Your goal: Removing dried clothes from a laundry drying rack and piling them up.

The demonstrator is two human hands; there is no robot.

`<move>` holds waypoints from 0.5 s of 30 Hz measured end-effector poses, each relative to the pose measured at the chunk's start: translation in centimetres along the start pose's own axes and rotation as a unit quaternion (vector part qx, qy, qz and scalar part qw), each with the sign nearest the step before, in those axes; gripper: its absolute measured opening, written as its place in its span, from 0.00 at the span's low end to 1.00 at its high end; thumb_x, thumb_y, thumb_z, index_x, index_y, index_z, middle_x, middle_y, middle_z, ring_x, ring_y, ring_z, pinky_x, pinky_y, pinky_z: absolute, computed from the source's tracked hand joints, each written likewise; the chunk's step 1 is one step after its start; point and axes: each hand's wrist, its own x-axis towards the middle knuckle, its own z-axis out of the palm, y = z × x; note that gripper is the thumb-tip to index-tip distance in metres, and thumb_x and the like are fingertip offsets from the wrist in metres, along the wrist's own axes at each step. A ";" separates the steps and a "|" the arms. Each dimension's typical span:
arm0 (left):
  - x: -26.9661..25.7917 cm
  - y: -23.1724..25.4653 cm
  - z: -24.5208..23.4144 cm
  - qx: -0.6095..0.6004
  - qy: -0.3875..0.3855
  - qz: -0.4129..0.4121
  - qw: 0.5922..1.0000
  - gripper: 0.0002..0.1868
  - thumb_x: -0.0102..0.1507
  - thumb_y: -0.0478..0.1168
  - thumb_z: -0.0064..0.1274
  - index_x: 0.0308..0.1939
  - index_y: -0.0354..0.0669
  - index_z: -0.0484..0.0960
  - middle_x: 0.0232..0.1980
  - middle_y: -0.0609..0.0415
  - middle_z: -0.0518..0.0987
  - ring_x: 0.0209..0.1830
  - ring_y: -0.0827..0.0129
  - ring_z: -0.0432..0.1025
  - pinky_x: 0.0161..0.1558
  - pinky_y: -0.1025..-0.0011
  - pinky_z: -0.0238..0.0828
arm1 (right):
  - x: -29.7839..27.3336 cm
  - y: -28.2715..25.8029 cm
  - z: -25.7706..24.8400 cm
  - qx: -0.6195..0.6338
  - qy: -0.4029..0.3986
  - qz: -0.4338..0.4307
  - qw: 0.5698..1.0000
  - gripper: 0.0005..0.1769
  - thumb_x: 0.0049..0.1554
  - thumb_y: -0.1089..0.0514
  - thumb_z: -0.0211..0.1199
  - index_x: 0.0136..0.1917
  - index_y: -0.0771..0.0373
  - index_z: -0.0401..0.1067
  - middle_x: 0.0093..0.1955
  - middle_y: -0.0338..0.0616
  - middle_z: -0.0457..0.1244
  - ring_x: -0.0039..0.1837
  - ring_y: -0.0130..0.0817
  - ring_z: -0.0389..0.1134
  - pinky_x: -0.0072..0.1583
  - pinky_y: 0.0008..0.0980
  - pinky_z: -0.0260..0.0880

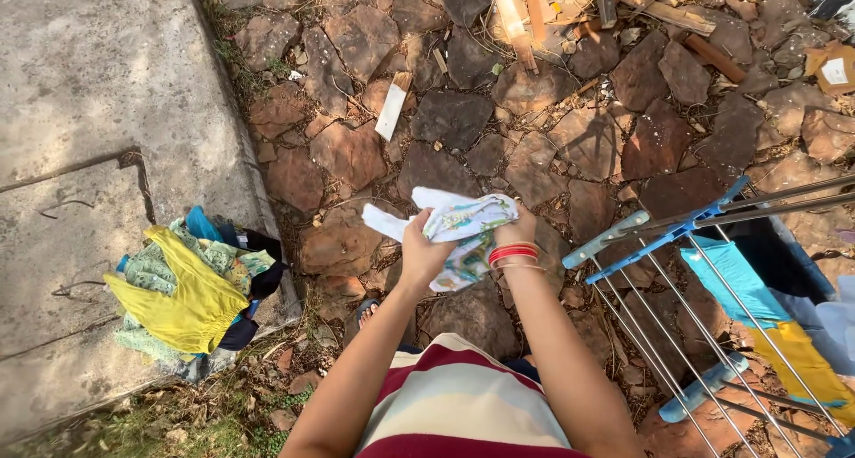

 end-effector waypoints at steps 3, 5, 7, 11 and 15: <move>0.5 3.0 0.3 0.309 0.096 -0.098 0.941 0.20 0.56 0.28 0.51 0.53 0.37 0.77 0.47 0.47 0.83 0.42 0.66 0.81 0.45 0.65 0.81 | -3.3 -2.5 2.6 -0.029 0.003 0.046 0.999 0.14 0.51 0.59 0.65 0.51 0.65 0.76 0.49 0.50 0.73 0.47 0.37 0.78 0.48 0.38 0.82; 2.3 -0.4 -0.7 0.283 0.160 -0.104 0.940 0.18 0.58 0.30 0.55 0.53 0.35 0.76 0.47 0.44 0.82 0.43 0.64 0.78 0.49 0.63 0.77 | -3.0 -1.0 1.9 -0.170 -0.083 -0.022 0.982 0.14 0.49 0.61 0.71 0.50 0.65 0.77 0.48 0.49 0.73 0.48 0.37 0.76 0.49 0.35 0.77; 3.1 -3.6 -1.1 0.256 0.225 -0.108 0.934 0.18 0.61 0.33 0.59 0.53 0.33 0.74 0.47 0.42 0.81 0.45 0.61 0.76 0.52 0.61 0.72 | -4.3 -2.4 2.4 -0.305 -0.167 -0.090 0.933 0.16 0.47 0.62 0.78 0.48 0.65 0.78 0.48 0.48 0.73 0.50 0.37 0.75 0.50 0.33 0.72; 2.0 -6.7 0.3 -0.007 0.200 -0.092 0.975 0.29 0.52 0.24 0.47 0.58 0.40 0.70 0.51 0.47 0.80 0.48 0.65 0.77 0.52 0.63 0.76 | -2.9 -2.2 2.2 -0.462 0.050 -0.071 0.883 0.08 0.57 0.59 0.68 0.49 0.62 0.79 0.47 0.48 0.72 0.49 0.37 0.75 0.49 0.36 0.75; -0.4 -4.5 1.0 0.044 -0.007 -0.023 0.999 0.22 0.54 0.27 0.59 0.53 0.30 0.76 0.46 0.42 0.84 0.44 0.59 0.79 0.52 0.59 0.76 | 0.6 2.5 -0.4 -0.210 0.077 0.056 0.973 0.12 0.64 0.58 0.58 0.51 0.70 0.75 0.47 0.50 0.73 0.48 0.36 0.75 0.50 0.40 0.80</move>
